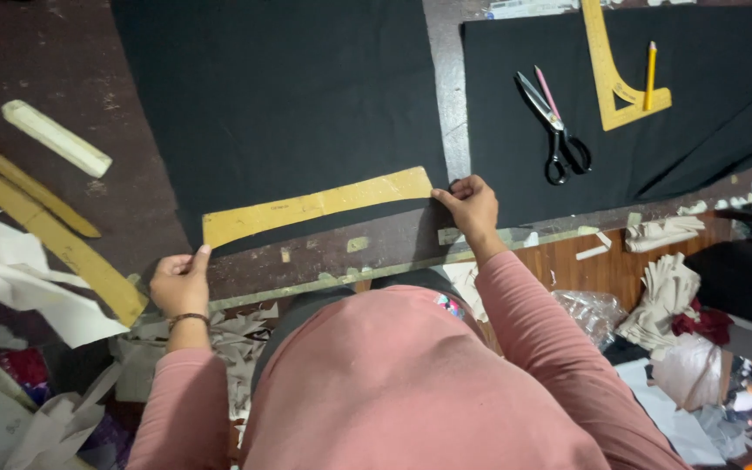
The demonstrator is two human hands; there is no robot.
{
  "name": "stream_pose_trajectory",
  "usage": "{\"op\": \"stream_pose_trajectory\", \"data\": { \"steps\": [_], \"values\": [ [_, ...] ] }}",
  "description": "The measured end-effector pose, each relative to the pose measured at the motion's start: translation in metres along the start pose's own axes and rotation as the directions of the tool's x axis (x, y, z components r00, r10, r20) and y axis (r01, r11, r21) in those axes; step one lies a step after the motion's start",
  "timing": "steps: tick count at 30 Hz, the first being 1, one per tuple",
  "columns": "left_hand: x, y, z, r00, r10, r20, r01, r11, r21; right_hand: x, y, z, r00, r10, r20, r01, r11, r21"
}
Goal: The person marks a line on a large piece of black fabric using a yellow pattern and a pencil, then cuts the fabric along the marked line with scissors. They repeat the process by placing the pattern on another section of the fabric and cutting it out.
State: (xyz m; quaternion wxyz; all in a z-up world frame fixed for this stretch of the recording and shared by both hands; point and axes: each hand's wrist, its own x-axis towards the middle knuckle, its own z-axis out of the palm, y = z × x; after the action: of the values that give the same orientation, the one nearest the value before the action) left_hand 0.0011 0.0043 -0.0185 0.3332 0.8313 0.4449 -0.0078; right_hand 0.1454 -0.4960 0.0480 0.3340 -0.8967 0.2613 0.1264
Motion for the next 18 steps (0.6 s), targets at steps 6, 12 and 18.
{"op": "stream_pose_trajectory", "data": {
  "steps": [6, 12, 18],
  "values": [
    [0.006, -0.01, 0.002, 1.0, -0.008, -0.03, 0.008, 1.0, -0.003, 0.005, 0.006, 0.005, 1.0, -0.008, 0.029, 0.009, 1.0, -0.024],
    [-0.001, 0.005, -0.004, 0.998, -0.058, -0.014, 0.058, 0.998, 0.014, 0.003, 0.0, 0.003, 1.0, -0.003, 0.03, 0.004, 0.999, -0.042],
    [0.006, 0.0, 0.001, 0.995, -0.103, 0.0, 0.103, 0.995, -0.017, 0.008, 0.009, 0.005, 0.999, -0.02, 0.036, 0.02, 1.0, 0.005]
  ]
}}
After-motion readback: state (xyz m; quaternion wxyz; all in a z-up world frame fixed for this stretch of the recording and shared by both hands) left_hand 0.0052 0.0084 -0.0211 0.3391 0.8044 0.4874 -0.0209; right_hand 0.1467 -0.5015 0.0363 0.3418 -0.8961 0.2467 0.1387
